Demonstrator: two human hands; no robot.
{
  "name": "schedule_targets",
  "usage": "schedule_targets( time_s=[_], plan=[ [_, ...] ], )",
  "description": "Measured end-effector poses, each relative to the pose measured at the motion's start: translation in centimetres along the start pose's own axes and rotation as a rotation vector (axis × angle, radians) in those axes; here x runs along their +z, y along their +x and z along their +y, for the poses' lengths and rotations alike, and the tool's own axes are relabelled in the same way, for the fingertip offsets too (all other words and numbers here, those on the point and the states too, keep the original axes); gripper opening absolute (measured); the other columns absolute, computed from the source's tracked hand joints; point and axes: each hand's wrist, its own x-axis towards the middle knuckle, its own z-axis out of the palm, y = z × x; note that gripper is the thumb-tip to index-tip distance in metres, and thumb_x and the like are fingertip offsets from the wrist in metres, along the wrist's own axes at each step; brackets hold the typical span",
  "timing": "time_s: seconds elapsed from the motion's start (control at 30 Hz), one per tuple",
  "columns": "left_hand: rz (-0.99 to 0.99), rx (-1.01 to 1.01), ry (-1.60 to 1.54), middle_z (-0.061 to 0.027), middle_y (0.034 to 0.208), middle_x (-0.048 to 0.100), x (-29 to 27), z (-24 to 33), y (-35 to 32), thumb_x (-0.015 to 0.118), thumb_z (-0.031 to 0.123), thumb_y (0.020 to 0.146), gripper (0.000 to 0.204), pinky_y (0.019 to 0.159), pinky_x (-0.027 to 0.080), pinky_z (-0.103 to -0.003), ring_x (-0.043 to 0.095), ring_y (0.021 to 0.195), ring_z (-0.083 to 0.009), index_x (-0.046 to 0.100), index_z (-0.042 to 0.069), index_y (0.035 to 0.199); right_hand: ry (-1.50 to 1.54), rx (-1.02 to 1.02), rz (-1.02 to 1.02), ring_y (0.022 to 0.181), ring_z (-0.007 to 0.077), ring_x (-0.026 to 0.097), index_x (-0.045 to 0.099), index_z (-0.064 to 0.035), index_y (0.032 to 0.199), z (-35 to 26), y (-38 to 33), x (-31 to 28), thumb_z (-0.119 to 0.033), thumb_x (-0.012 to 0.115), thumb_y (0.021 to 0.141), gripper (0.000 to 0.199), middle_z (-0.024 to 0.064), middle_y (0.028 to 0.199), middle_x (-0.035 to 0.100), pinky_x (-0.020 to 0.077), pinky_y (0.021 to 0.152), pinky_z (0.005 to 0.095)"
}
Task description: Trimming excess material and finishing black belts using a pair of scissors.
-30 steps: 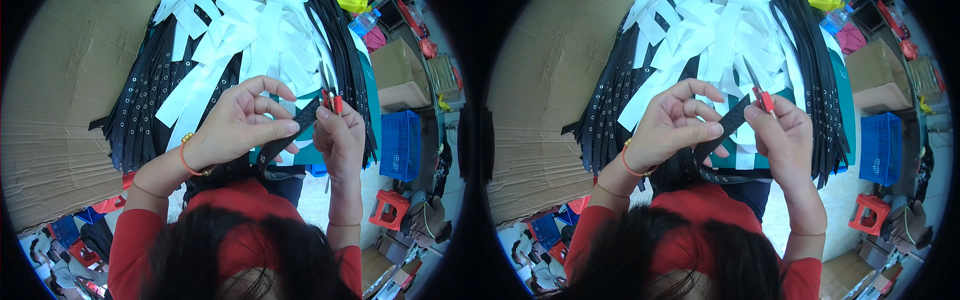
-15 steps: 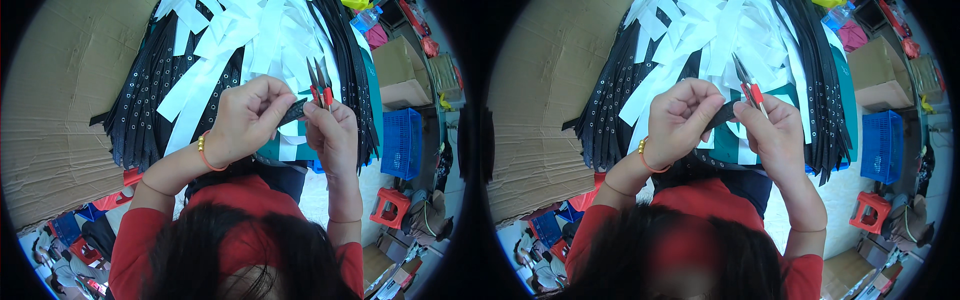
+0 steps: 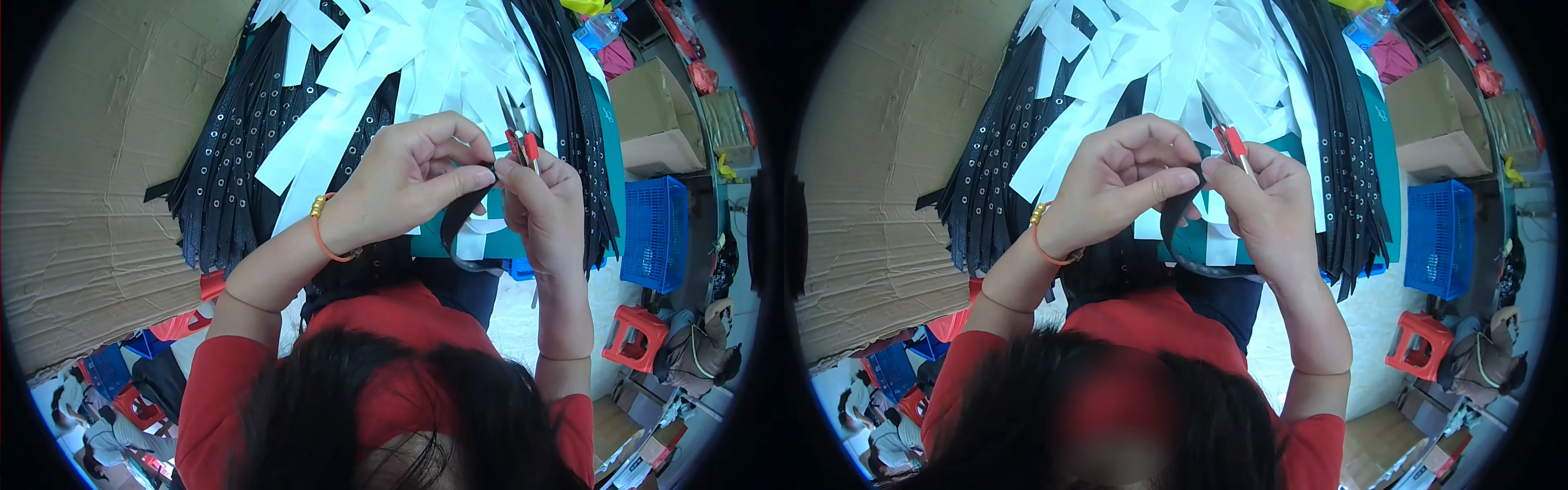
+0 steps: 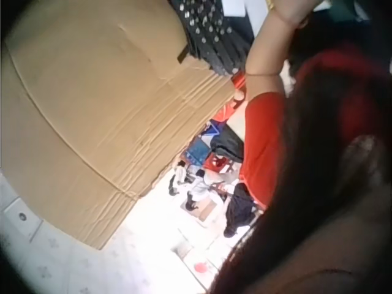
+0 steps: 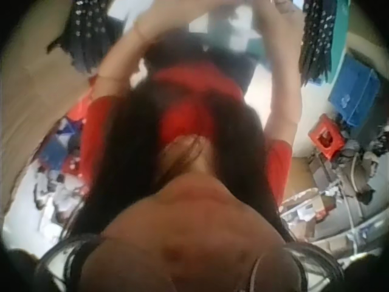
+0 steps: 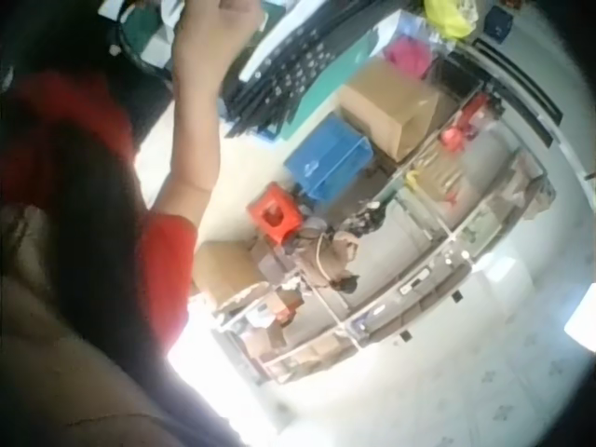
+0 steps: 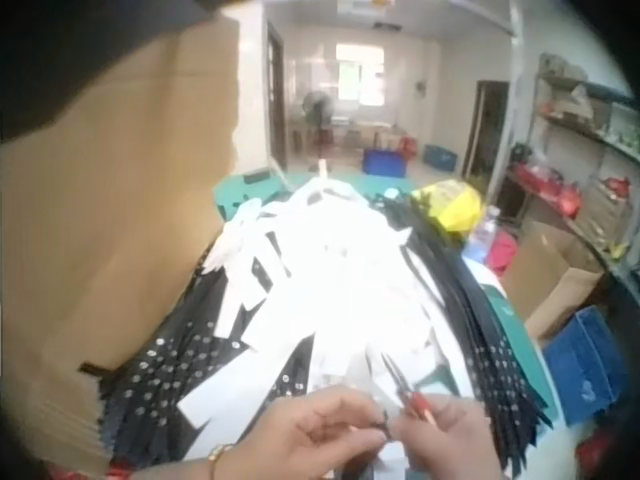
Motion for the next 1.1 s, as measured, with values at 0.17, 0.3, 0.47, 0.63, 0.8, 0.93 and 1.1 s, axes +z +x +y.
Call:
schedule_targets(
  time_s=[0.17,0.3,0.47,0.63,0.8,0.93,1.1],
  plan=[
    [-0.008,-0.164,0.018,-0.0047,0.077,0.061,-0.5,0.0,0.5,0.057,0.003,0.083,0.006,0.061,0.049,-0.02,0.062,0.071,-0.0096,0.056,-0.002,0.087,-0.106,-0.02,-0.029,0.038,0.0006,0.028,0.055,-0.0019,0.077,-0.1,0.1,-0.6,-0.013,0.057,0.083,0.013,-0.0053,0.047,0.039,0.0177,0.036,0.0186],
    [0.021,-0.174,-0.075,-0.004,0.075,0.062,-0.8,0.0,1.1,0.056,0.007,0.085,0.009,0.058,0.05,-0.02,0.062,0.068,-0.0095,0.057,-0.002,0.088,-0.41,-0.405,-0.044,0.044,0.0003,0.031,0.054,-0.0006,0.079,0.4,-1.1,-2.9,-0.017,0.058,0.084,0.018,-0.0059,0.052,0.042,0.0208,0.041,0.0178],
    [0.029,-0.243,-0.019,-0.005,0.075,0.063,-0.9,-0.9,2.0,0.056,0.011,0.086,0.014,0.059,0.051,-0.02,0.062,0.067,-0.0094,0.058,-0.002,0.09,-1.105,-0.674,0.076,0.044,0.0063,0.041,0.057,-0.0015,0.076,-0.4,-2.6,-3.0,-0.016,0.072,0.07,0.022,0.0024,0.053,0.046,0.0286,0.041,0.0206],
    [0.004,-0.35,-0.053,-0.0048,0.074,0.062,-0.5,-1.9,2.8,0.058,0.013,0.084,0.018,0.06,0.052,-0.02,0.062,0.066,-0.009,0.059,-0.003,0.09,-1.307,-0.714,0.067,0.041,0.0166,0.047,0.058,-0.0025,0.074,-0.3,-2.1,-3.3,-0.021,0.071,0.072,0.023,0.0079,0.053,0.05,0.0333,0.04,0.0261],
    [-0.039,-0.439,-0.17,-0.0079,0.077,0.063,-1.5,-3.6,3.9,0.058,0.013,0.084,0.018,0.063,0.053,-0.022,0.063,0.068,-0.0122,0.059,-0.004,0.09,-1.325,-0.591,0.057,0.04,0.0191,0.049,0.057,-0.0029,0.069,0.6,-0.7,-3.4,-0.027,0.068,0.075,0.027,0.0093,0.049,0.049,0.0348,0.04,0.0281],
    [-0.092,-0.551,-0.235,-0.0106,0.081,0.063,-1.6,-3.3,4.8,0.056,0.016,0.086,0.025,0.065,0.054,-0.023,0.064,0.072,-0.0142,0.057,-0.007,0.096,-1.278,-0.542,0.047,0.039,0.0192,0.048,0.054,-0.0025,0.066,1.2,0.3,-4.0,-0.029,0.067,0.076,0.031,0.0089,0.047,0.048,0.0342,0.04,0.0284],
    [-0.121,-0.587,-0.226,-0.0142,0.085,0.064,-2.3,-3.4,5.3,0.056,0.017,0.086,0.03,0.068,0.054,-0.024,0.065,0.074,-0.0161,0.055,-0.01,0.1,-1.274,-0.535,0.031,0.039,0.0191,0.047,0.053,-0.0023,0.063,1.1,1.1,-3.8,-0.028,0.066,0.077,0.032,0.0092,0.047,0.047,0.0332,0.04,0.0279]
  ],
)
